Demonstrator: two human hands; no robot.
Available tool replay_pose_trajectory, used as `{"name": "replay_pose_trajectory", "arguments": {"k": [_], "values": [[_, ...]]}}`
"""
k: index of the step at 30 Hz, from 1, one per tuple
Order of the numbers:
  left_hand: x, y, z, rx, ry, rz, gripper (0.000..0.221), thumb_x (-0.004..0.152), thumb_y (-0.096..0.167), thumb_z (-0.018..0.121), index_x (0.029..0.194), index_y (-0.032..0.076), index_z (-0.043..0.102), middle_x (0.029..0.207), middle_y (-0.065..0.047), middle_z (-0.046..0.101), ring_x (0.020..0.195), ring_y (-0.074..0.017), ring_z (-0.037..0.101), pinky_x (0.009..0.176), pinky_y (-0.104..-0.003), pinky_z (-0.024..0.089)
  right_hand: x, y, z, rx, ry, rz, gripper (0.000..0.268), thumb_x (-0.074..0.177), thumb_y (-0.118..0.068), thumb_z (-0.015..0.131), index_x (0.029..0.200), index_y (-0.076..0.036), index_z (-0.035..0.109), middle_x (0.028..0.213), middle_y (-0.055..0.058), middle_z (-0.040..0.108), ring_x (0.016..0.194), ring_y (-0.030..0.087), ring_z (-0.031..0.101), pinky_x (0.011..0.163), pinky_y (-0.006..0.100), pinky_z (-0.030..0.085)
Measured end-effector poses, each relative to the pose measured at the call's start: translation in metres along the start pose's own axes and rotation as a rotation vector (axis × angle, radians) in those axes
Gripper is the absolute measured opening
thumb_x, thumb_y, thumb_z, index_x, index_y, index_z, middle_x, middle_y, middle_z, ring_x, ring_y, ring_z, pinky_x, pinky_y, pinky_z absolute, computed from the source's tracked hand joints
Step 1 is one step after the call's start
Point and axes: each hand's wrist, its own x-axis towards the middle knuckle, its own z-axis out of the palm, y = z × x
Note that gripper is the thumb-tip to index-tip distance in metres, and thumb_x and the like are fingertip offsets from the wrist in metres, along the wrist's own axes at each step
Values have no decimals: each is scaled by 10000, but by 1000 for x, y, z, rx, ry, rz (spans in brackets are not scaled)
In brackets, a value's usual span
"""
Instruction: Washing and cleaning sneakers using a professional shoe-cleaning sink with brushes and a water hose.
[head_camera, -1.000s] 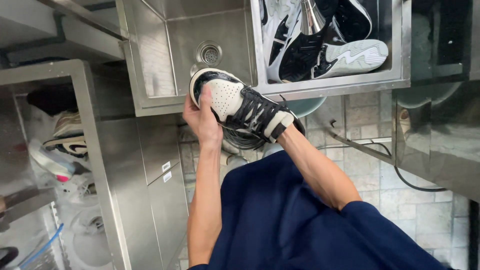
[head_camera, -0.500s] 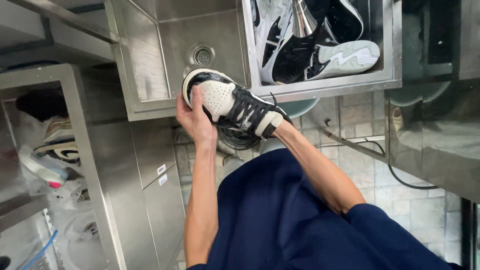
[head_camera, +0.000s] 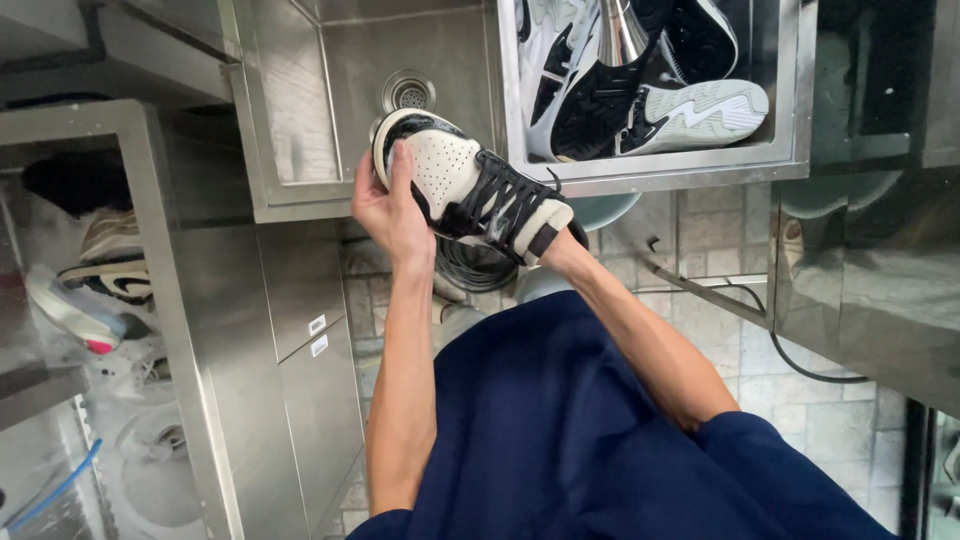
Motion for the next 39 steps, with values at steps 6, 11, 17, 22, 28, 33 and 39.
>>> {"name": "replay_pose_trajectory", "arguments": {"k": [6, 11, 17, 22, 28, 33, 39], "values": [[3, -3, -8, -82, 14, -75, 265, 964, 122, 774, 1151, -54, 707, 1040, -83, 743, 914, -129, 682, 831, -294, 574, 7, -54, -36, 123, 77, -13, 229, 867, -45, 637, 1085, -11, 699, 1041, 142, 728, 935, 298, 685, 802, 383, 551], [15, -3, -17, -100, 47, -138, 255, 963, 142, 781, 1106, -57, 710, 1020, -108, 747, 888, -182, 714, 793, -334, 610, 17, -108, -82, 594, 158, 124, 300, 816, 20, 687, 1116, 20, 682, 1047, 177, 734, 932, 337, 676, 833, 407, 559], [38, -13, -38, -284, 27, -316, 417, 934, 247, 777, 1215, -29, 640, 1122, -125, 724, 993, -232, 733, 851, -396, 642, 27, -145, -122, 184, 173, 84, 307, 846, 53, 608, 1141, 21, 686, 1046, 234, 710, 991, 432, 682, 821, 444, 568], [37, -28, -50, -332, 66, -409, 533, 910, 342, 760, 1265, -27, 611, 1187, -151, 709, 1058, -274, 726, 899, -437, 649, 22, -142, -124, -38, 141, 47, 199, 830, 15, 643, 1028, 28, 659, 940, 239, 684, 881, 462, 653, 756, 522, 524], [29, -48, -60, -364, 77, -571, 661, 888, 447, 703, 1356, 6, 552, 1287, -164, 680, 1158, -295, 694, 979, -472, 616, 27, -127, -112, -151, 3, 56, 165, 857, -120, 723, 933, 13, 661, 881, 232, 681, 824, 445, 661, 709, 532, 530], [23, -65, -65, -363, 15, -536, 675, 920, 468, 692, 1379, -2, 540, 1305, -157, 669, 1174, -291, 679, 995, -468, 598, 19, -45, -51, -247, -129, -34, 124, 858, -147, 727, 891, -31, 700, 885, 203, 703, 847, 415, 680, 741, 507, 547], [33, -69, -75, -378, 59, -565, 644, 928, 435, 703, 1381, 6, 544, 1312, -150, 663, 1177, -283, 675, 1016, -477, 598, 36, -81, -71, 47, -74, -186, 321, 763, -125, 689, 1038, 39, 692, 948, 236, 717, 838, 416, 685, 714, 476, 562]]}}
